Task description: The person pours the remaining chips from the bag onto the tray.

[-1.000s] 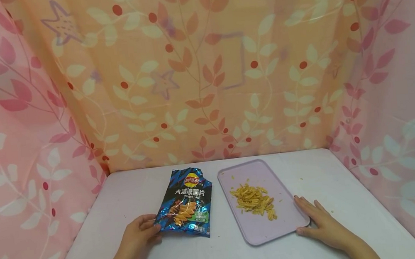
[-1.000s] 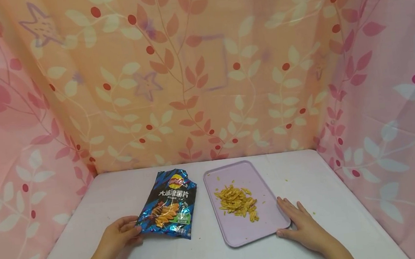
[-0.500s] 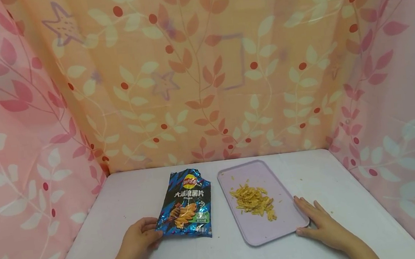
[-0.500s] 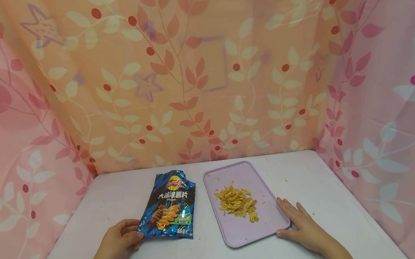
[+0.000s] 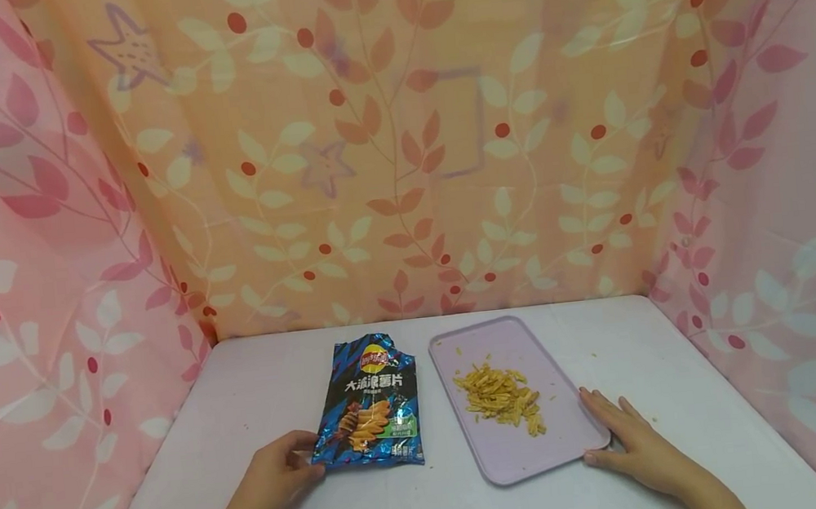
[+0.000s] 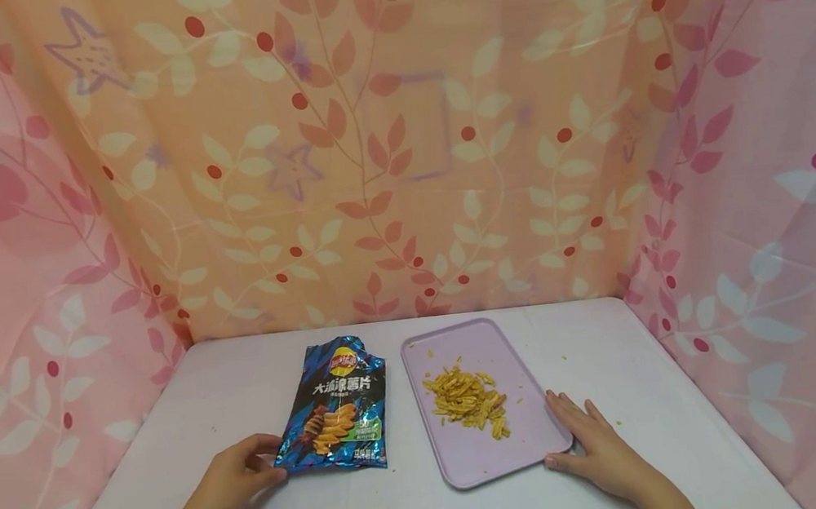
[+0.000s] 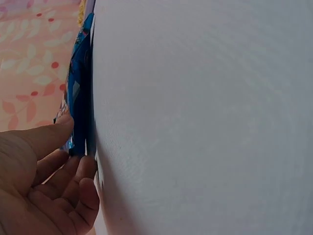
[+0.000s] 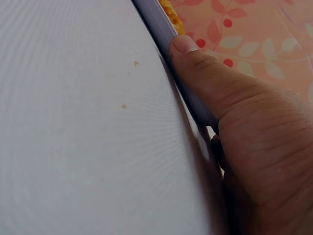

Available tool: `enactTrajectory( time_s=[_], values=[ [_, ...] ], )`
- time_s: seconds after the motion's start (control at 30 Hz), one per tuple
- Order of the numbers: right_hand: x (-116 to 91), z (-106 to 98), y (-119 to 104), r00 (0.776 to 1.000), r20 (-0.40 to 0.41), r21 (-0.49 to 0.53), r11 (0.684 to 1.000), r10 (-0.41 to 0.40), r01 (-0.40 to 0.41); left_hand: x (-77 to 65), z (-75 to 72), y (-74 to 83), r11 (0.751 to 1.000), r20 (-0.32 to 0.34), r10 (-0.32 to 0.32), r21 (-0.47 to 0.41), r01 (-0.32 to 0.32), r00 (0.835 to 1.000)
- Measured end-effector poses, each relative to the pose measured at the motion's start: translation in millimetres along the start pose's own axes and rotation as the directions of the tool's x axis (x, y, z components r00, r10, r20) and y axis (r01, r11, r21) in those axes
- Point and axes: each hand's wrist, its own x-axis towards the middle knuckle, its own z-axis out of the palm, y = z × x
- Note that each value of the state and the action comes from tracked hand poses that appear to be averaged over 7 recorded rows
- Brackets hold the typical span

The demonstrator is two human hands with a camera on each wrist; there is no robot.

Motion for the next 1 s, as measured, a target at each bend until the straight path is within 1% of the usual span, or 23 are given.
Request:
enactTrajectory(
  time_s=[0.17, 0.23, 0.4, 0.5, 0.57, 0.67, 0.8, 0.9, 0.97, 1.0],
  values=[
    [0.6, 0.3, 3.5, 1.000, -0.005, -0.014, 1.000, -0.015, 0.014, -0.5, -1.0, 0.5, 0.998, 0.022, 0.047, 0.040, -0.048, 0.999],
    [0.3, 1.1, 3.2, 0.999, -0.011, -0.016, 0.999, -0.032, 0.031, -0.4, -2.7, -0.9, 0.995, 0.033, 0.081, 0.052, -0.082, 0.996],
    [-1.9, 0.1, -0.3, 0.999, -0.017, -0.028, 0.998, -0.050, 0.049, 0.2, -8.2, -7.6, 0.978, 0.075, 0.191, 0.068, -0.196, 0.979],
    [-2.8, -4.3, -2.5, 0.999, -0.009, -0.047, 0.998, -0.033, 0.032, 0.5, -10.0, -9.7, 0.970, 0.106, 0.222, 0.078, -0.231, 0.969],
    [-2.8, -7.9, -4.2, 1.000, 0.001, -0.061, 0.998, -0.015, 0.015, 0.1, -11.4, -9.4, 0.968, 0.126, 0.225, 0.088, -0.237, 0.966],
    [-2.5, -13.0, -7.6, 1.000, 0.021, -0.096, 0.995, 0.016, -0.014, -0.8, -14.3, -6.1, 0.960, 0.141, 0.226, 0.136, -0.245, 0.964],
    [-2.4, -18.6, -11.2, 0.998, 0.043, -0.154, 0.987, 0.044, -0.037, -2.8, -20.5, 1.4, 0.948, 0.145, 0.210, 0.212, -0.238, 0.967],
    [-2.7, -21.9, -11.5, 0.999, 0.046, -0.221, 0.975, 0.019, -0.009, -4.1, -25.5, 6.5, 0.937, 0.148, 0.189, 0.268, -0.223, 0.971],
    [-3.3, -23.9, -11.9, 0.999, 0.044, -0.280, 0.959, -0.022, 0.033, -4.5, -29.4, 8.5, 0.919, 0.153, 0.196, 0.315, -0.236, 0.968],
    [-4.1, -24.8, -11.6, 0.998, 0.040, -0.314, 0.948, -0.050, 0.061, -4.7, -31.3, 9.1, 0.905, 0.155, 0.207, 0.344, -0.249, 0.966]
  ],
)
